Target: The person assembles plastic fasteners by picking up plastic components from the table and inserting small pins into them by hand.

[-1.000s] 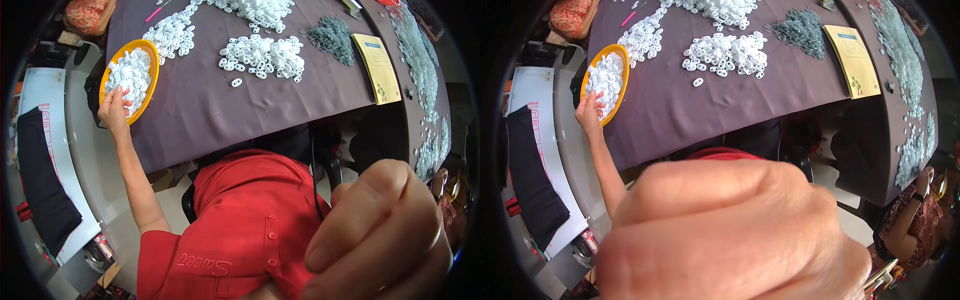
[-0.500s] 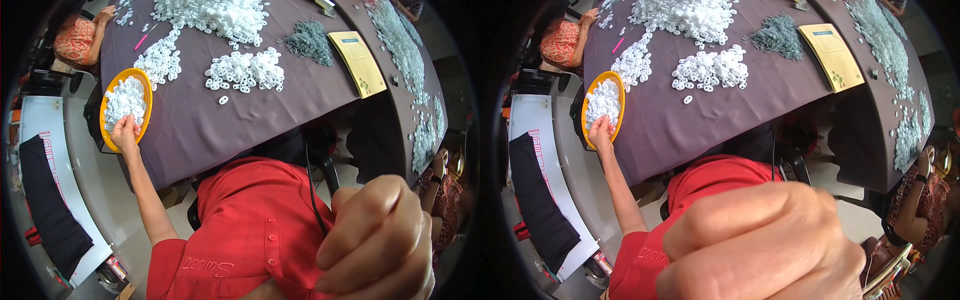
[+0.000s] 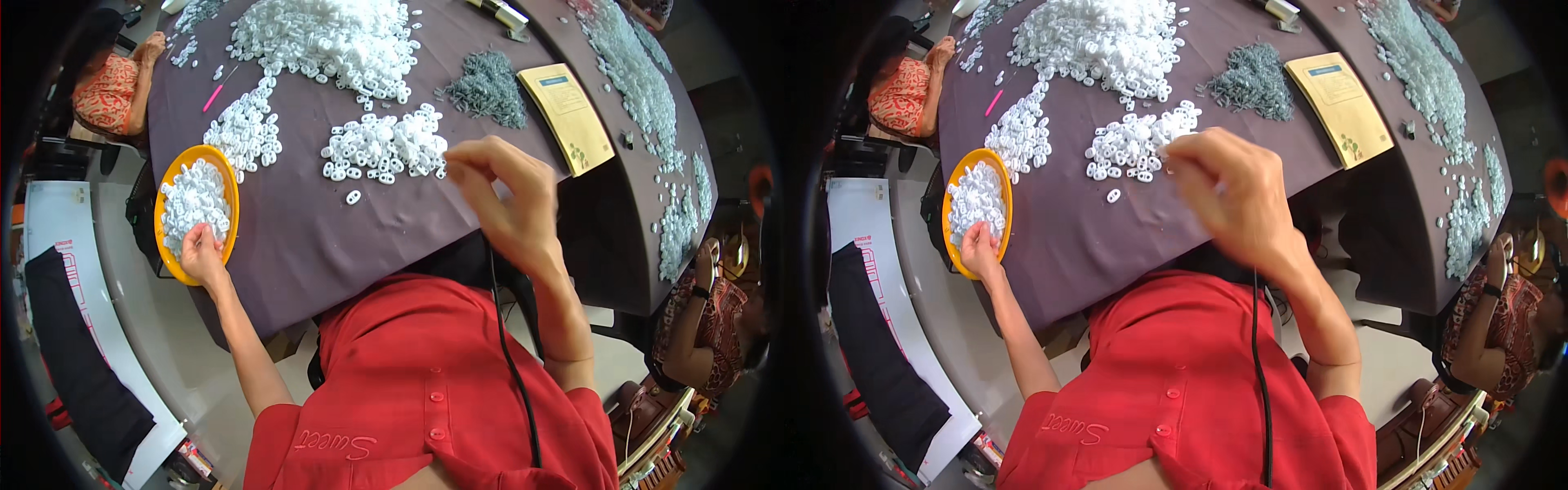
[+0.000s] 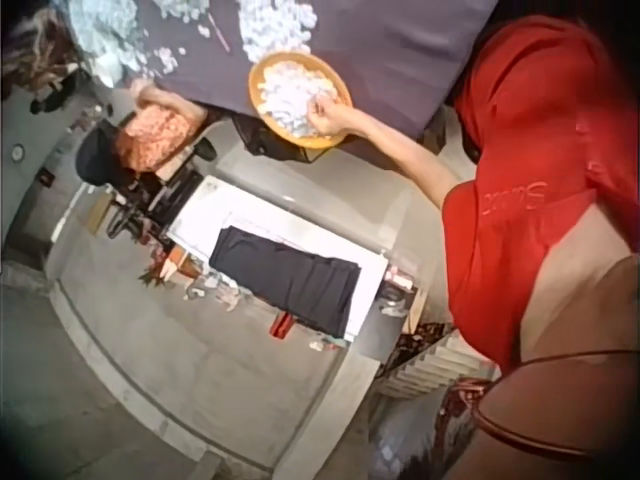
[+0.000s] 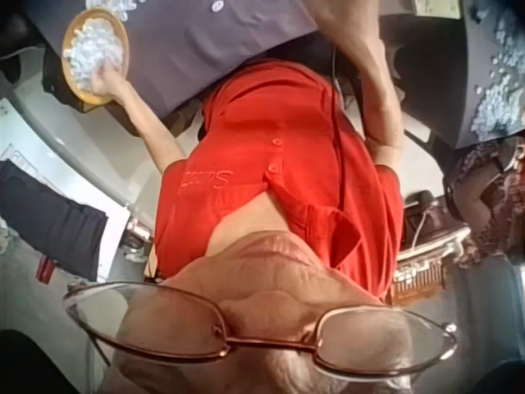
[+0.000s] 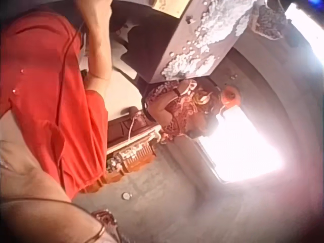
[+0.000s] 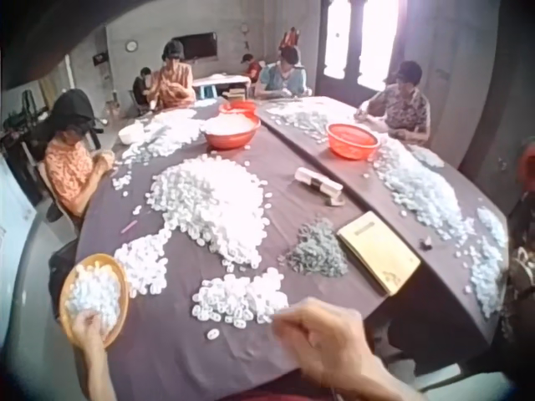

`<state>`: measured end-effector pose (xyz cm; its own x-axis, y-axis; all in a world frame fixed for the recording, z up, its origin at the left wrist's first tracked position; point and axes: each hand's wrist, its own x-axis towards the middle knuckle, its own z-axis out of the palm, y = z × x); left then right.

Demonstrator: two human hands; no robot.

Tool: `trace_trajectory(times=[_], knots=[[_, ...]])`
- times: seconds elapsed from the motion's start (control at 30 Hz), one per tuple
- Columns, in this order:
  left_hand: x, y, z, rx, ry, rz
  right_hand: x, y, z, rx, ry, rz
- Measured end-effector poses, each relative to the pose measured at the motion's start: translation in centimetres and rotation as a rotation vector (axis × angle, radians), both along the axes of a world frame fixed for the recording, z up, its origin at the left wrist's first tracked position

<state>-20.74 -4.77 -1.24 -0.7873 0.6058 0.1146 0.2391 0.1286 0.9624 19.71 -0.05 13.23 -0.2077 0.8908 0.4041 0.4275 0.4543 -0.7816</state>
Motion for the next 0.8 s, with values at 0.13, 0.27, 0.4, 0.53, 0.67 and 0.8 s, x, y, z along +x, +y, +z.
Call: trace_trajectory(times=[0.13,0.27,0.4,0.53,0.67,0.8], knots=[[3.7,-0.6,1.7,0.071,0.195,-0.009,5.1,3.9,-9.1,-0.021,-0.237,-0.178],[10.6,0.1,2.7,0.146,0.21,-0.198,6.8,6.7,-11.6,0.036,-0.326,-0.288],[16.1,0.6,1.0,0.157,0.246,-0.495,5.1,8.7,-11.4,0.026,-0.401,-0.268],[20.2,0.3,0.7,0.123,0.176,-0.611,3.1,10.5,-11.9,0.023,-0.493,-0.277],[20.8,0.7,0.0,0.142,0.234,-0.622,2.7,11.6,-12.8,0.024,-0.615,-0.31],[20.8,0.9,0.0,0.13,0.259,-0.629,3.1,12.1,-13.1,0.035,-0.624,-0.293]])
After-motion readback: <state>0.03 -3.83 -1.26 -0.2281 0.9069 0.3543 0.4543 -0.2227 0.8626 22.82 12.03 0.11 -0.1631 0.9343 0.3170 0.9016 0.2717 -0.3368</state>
